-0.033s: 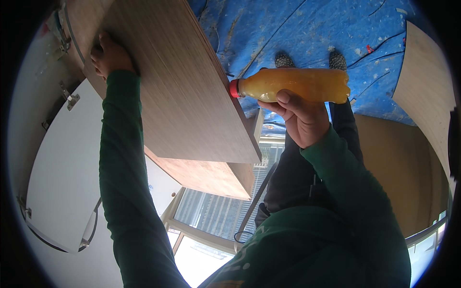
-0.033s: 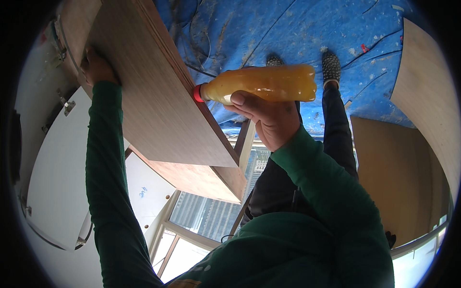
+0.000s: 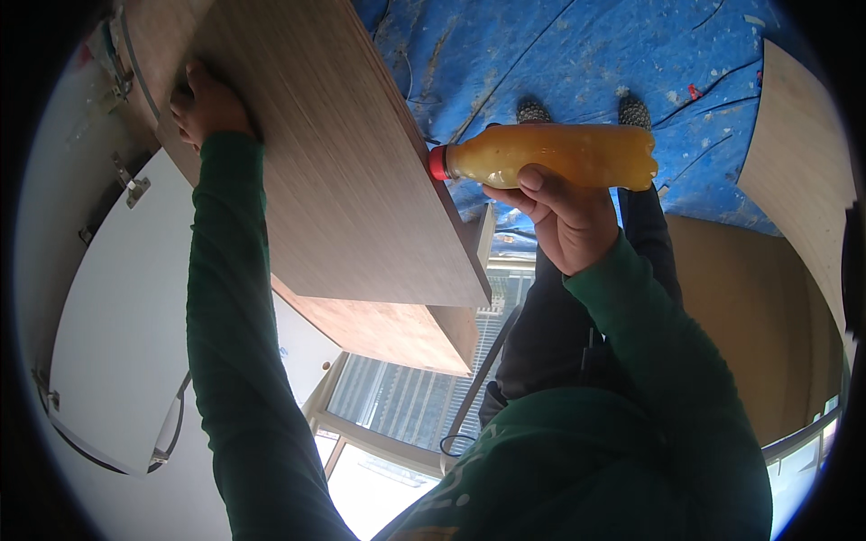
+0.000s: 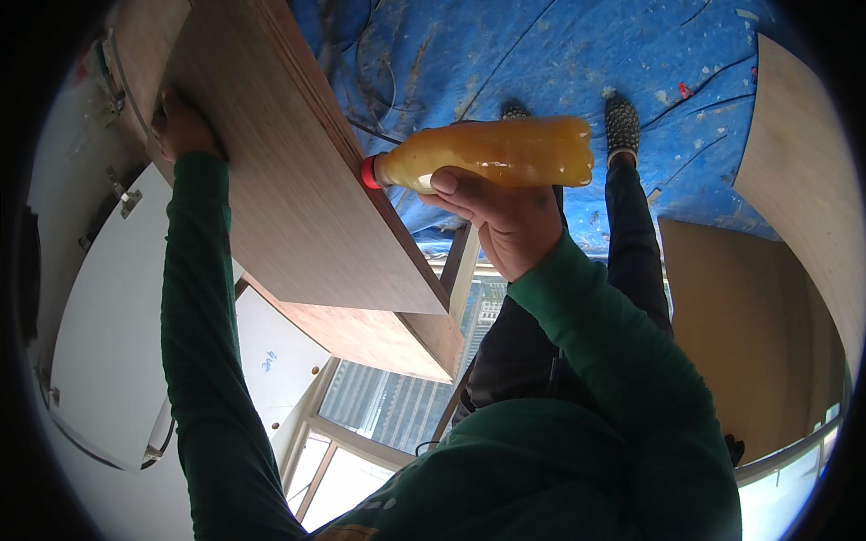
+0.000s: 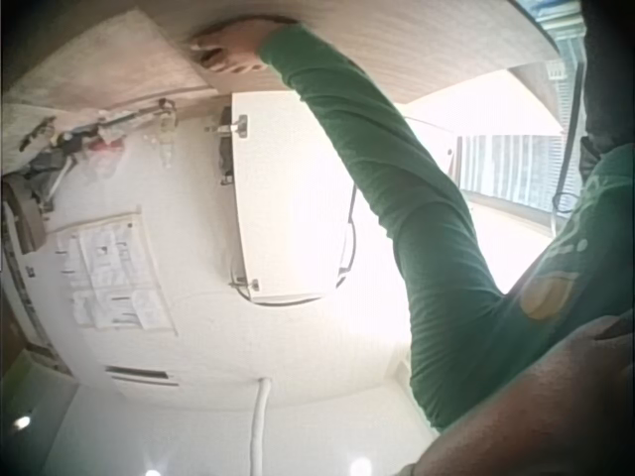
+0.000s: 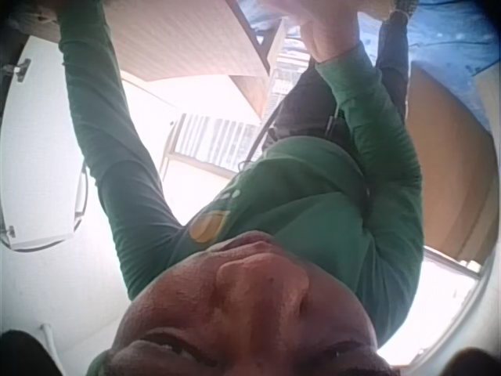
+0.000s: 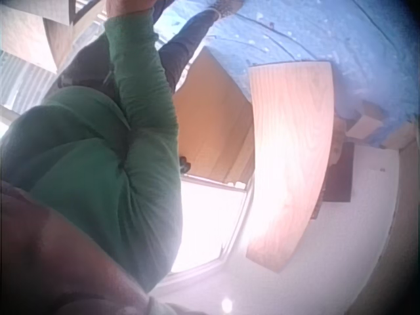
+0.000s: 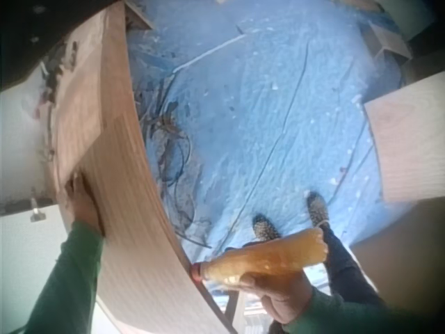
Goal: The person applies glue to the edge of a wooden board, then positions and aligns several white cabinet doors and wooden panels against a wall. They handle the pieces one at a time, checking fit and orientation.
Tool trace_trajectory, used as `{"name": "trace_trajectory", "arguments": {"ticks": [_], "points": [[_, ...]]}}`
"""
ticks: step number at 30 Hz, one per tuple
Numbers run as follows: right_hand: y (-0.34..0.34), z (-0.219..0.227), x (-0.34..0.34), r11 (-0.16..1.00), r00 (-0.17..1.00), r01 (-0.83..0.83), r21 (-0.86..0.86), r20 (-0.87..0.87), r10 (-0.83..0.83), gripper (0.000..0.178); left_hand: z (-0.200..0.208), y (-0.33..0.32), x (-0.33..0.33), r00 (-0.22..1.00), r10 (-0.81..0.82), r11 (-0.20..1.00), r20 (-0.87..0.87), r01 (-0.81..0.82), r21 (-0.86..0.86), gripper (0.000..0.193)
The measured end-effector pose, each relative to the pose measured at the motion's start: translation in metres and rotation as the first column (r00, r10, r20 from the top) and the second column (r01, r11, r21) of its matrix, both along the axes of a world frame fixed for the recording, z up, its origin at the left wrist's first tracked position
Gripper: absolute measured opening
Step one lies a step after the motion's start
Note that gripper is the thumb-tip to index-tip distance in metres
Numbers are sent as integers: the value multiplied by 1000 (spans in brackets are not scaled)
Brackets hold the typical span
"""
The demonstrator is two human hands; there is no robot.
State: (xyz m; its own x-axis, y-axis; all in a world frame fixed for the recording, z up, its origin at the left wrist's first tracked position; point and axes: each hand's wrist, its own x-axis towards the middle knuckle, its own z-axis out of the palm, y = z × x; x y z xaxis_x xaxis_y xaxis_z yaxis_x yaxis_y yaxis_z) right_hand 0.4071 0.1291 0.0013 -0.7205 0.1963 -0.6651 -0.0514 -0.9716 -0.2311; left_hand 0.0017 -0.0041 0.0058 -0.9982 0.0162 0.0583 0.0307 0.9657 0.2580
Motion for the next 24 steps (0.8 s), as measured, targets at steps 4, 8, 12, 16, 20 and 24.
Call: {"name": "trace_trajectory", "arguments": {"ticks": [4, 8, 12, 16, 20, 24], "points": [[-12, -1, 16, 995, 997, 20, -94, 81, -13, 51, 1, 2, 2, 1000, 12, 1000, -1, -12, -1, 90], [-11, 2, 35, 995, 997, -40, -86, 55, 45, 55, -2, 8, 2, 1000, 22, 1000, -6, -22, 13, 91], [0, 3, 28, 998, 999, 29, -57, -11, -30, 58, 0, 12, 4, 1000, 19, 1000, 7, -19, 24, 92], [-1, 1, 28, 996, 1000, 10, -83, 1, -10, 57, -1, 9, 0, 1000, 25, 999, 1, -25, 25, 91], [-5, 2, 19, 996, 999, 20, -87, 49, -16, 56, -1, 10, 1, 1000, 20, 999, 3, -20, 30, 90], [12, -4, -15, 999, 999, 47, -11, 20, -46, 48, -2, 9, 2, 1000, 8, 999, 7, -9, 41, 90]]}}
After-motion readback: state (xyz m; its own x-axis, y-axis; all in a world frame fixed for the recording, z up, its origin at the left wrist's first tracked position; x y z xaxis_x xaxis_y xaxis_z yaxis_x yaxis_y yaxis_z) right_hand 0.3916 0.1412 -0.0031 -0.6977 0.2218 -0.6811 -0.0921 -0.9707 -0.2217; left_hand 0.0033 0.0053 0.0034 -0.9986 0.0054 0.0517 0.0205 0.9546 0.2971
